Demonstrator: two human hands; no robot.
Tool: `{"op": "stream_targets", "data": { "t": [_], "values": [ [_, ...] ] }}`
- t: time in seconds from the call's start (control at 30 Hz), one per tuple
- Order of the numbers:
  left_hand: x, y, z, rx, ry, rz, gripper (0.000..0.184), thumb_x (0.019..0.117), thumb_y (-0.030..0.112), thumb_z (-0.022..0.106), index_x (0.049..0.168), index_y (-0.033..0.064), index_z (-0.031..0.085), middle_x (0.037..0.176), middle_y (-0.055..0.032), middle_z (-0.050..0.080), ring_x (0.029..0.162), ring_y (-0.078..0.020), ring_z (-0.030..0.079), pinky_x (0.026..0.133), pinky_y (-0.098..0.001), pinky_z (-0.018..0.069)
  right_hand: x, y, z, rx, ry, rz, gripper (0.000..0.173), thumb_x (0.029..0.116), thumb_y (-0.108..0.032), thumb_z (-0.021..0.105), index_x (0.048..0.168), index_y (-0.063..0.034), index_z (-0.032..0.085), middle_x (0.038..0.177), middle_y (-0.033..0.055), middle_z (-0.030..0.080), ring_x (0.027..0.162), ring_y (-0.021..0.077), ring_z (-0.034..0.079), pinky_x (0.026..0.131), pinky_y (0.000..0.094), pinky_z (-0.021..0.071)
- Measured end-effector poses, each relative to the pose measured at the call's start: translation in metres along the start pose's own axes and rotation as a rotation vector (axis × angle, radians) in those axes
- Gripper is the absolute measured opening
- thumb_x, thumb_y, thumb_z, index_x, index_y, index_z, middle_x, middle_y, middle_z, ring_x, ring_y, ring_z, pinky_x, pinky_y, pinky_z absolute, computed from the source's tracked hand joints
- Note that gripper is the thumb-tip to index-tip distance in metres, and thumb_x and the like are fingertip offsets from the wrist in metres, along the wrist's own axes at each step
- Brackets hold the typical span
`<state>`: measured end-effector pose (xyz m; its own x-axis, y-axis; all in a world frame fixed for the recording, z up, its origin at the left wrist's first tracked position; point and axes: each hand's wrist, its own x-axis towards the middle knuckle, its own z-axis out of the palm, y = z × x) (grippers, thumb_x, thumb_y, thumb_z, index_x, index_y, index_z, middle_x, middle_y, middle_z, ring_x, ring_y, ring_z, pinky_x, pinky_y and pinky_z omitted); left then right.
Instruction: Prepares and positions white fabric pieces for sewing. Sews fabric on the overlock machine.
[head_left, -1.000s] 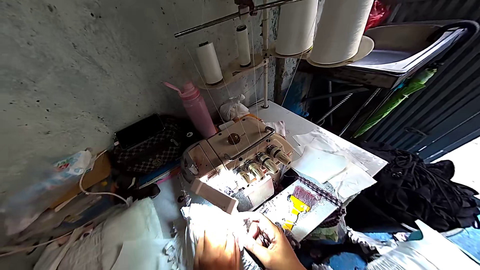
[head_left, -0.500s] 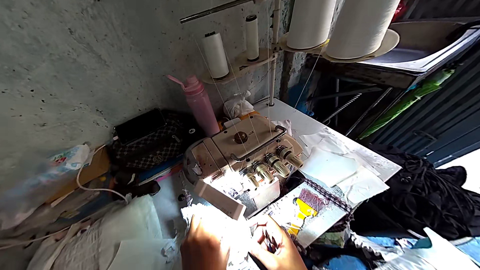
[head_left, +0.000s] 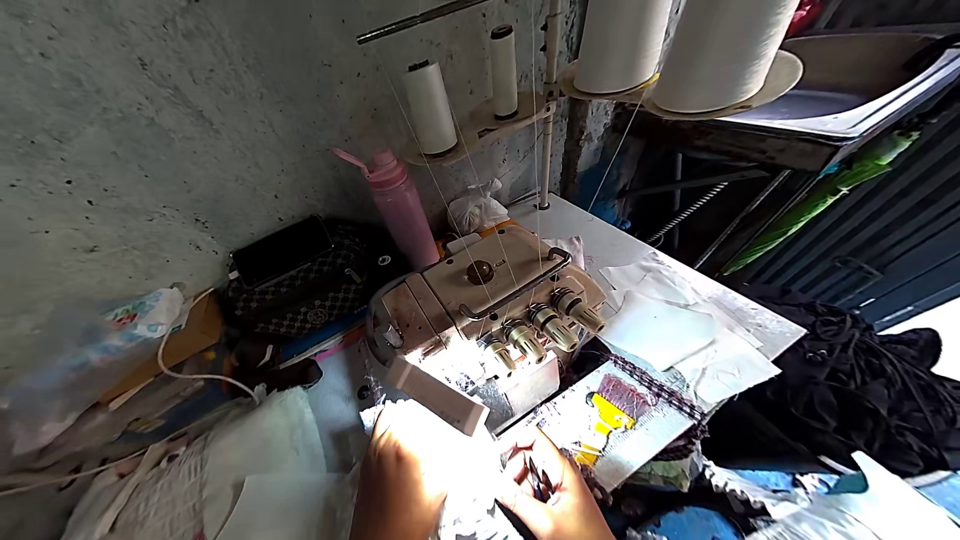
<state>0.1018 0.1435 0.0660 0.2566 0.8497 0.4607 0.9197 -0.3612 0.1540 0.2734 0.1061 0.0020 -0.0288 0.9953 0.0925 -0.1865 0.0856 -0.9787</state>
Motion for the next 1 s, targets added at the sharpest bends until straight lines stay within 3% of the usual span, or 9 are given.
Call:
{"op": "stream_targets", "data": {
  "t": [0.1, 0.2, 0.27, 0.37, 0.47, 0.53, 0.63, 0.8, 1.0],
  "values": [
    [0.0, -0.001, 0.004, 0.014, 0.003, -0.02, 0.03, 0.0681, 0.02, 0.067, 0.081, -0.0071, 0.071, 0.081, -0.0185, 0.072, 0.085, -0.033, 0.073, 0.081, -0.044, 0.0567, -0.001, 0.0, -0.001, -0.082, -0.022, -0.079, 0.027, 0.0846, 0.001, 0.068, 0.111, 0.0026, 0.066, 0.08, -0.0041, 0.063, 0.061, -0.0082, 0.049, 0.057, 0.0084, 0.0411],
    [-0.003, 0.001, 0.01, 0.045, 0.027, -0.011, 0.03, 0.0695, 0.021, 0.066, 0.077, -0.0073, 0.069, 0.08, -0.0199, 0.071, 0.085, -0.0351, 0.072, 0.078, -0.0447, 0.0565, 0.0, -0.003, -0.003, -0.262, -0.076, -0.159, 0.021, 0.0879, -0.002, 0.065, 0.106, 0.0061, 0.072, 0.084, 0.0077, 0.066, 0.071, 0.0012, 0.056, 0.067, 0.0141, 0.0463],
    [-0.007, 0.002, 0.014, 0.055, 0.079, 0.011, 0.028, 0.0724, 0.022, 0.063, 0.074, -0.0052, 0.07, 0.079, -0.0188, 0.071, 0.084, -0.0344, 0.073, 0.077, -0.0437, 0.057, 0.002, -0.006, -0.004, -0.349, -0.129, -0.153, 0.019, 0.0895, -0.004, 0.062, 0.103, 0.0046, 0.073, 0.085, 0.0101, 0.065, 0.073, 0.0082, 0.058, 0.068, 0.0215, 0.0484],
    [-0.011, 0.0, 0.021, 0.079, 0.172, 0.056, 0.026, 0.0765, 0.023, 0.061, 0.069, -0.0008, 0.069, 0.073, -0.015, 0.07, 0.077, -0.0304, 0.072, 0.072, -0.0389, 0.0568, 0.004, -0.006, -0.005, -0.375, -0.157, -0.109, 0.015, 0.0912, -0.006, 0.061, 0.096, 0.0042, 0.071, 0.084, 0.009, 0.062, 0.07, 0.0087, 0.054, 0.064, 0.0226, 0.0459],
    [-0.011, -0.003, 0.018, 0.049, 0.145, 0.066, 0.028, 0.0788, 0.027, 0.062, 0.068, 0.0028, 0.07, 0.072, -0.011, 0.07, 0.077, -0.0259, 0.071, 0.076, -0.0364, 0.0565, 0.004, -0.009, -0.006, -0.381, -0.154, -0.074, 0.029, 0.0911, -0.007, 0.062, 0.116, 0.0054, 0.072, 0.091, 0.0104, 0.069, 0.073, 0.0092, 0.058, 0.069, 0.0239, 0.049],
    [-0.011, -0.003, 0.013, 0.026, 0.113, 0.054, 0.031, 0.078, 0.032, 0.063, 0.068, 0.0025, 0.069, 0.07, -0.0104, 0.069, 0.075, -0.0243, 0.07, 0.077, -0.0368, 0.0559, 0.005, -0.01, -0.006, -0.389, -0.155, -0.063, 0.034, 0.0914, -0.007, 0.061, 0.123, 0.0043, 0.07, 0.093, 0.0099, 0.069, 0.073, 0.0081, 0.058, 0.069, 0.0234, 0.0489],
    [-0.011, -0.001, 0.011, 0.049, 0.118, 0.044, 0.028, 0.0737, 0.025, 0.064, 0.072, -0.003, 0.066, 0.068, -0.0128, 0.066, 0.07, -0.0264, 0.069, 0.072, -0.037, 0.0556, 0.004, -0.009, -0.005, -0.397, -0.145, -0.062, 0.038, 0.091, -0.006, 0.062, 0.128, 0.0038, 0.068, 0.099, 0.0128, 0.071, 0.076, 0.0096, 0.06, 0.072, 0.0243, 0.0506],
    [-0.01, -0.001, 0.011, 0.056, 0.13, 0.073, 0.02, 0.0759, 0.019, 0.063, 0.062, 0.0051, 0.067, 0.065, -0.0079, 0.066, 0.071, -0.0237, 0.07, 0.074, -0.0351, 0.0558, 0.006, -0.012, -0.006, -0.432, -0.176, -0.059, 0.035, 0.0917, -0.007, 0.061, 0.124, 0.0047, 0.069, 0.099, 0.0137, 0.071, 0.077, 0.013, 0.061, 0.072, 0.0284, 0.0512],
    [-0.015, -0.004, 0.009, 0.048, 0.086, 0.11, 0.023, 0.0834, 0.024, 0.064, 0.074, 0.0075, 0.078, 0.073, -0.0086, 0.072, 0.08, -0.0255, 0.072, 0.082, -0.0371, 0.056, 0.007, -0.017, -0.007, -0.45, -0.198, -0.032, 0.038, 0.0923, -0.007, 0.061, 0.127, 0.0064, 0.067, 0.1, 0.0162, 0.071, 0.079, 0.0159, 0.062, 0.075, 0.0305, 0.0515]
  ]
}}
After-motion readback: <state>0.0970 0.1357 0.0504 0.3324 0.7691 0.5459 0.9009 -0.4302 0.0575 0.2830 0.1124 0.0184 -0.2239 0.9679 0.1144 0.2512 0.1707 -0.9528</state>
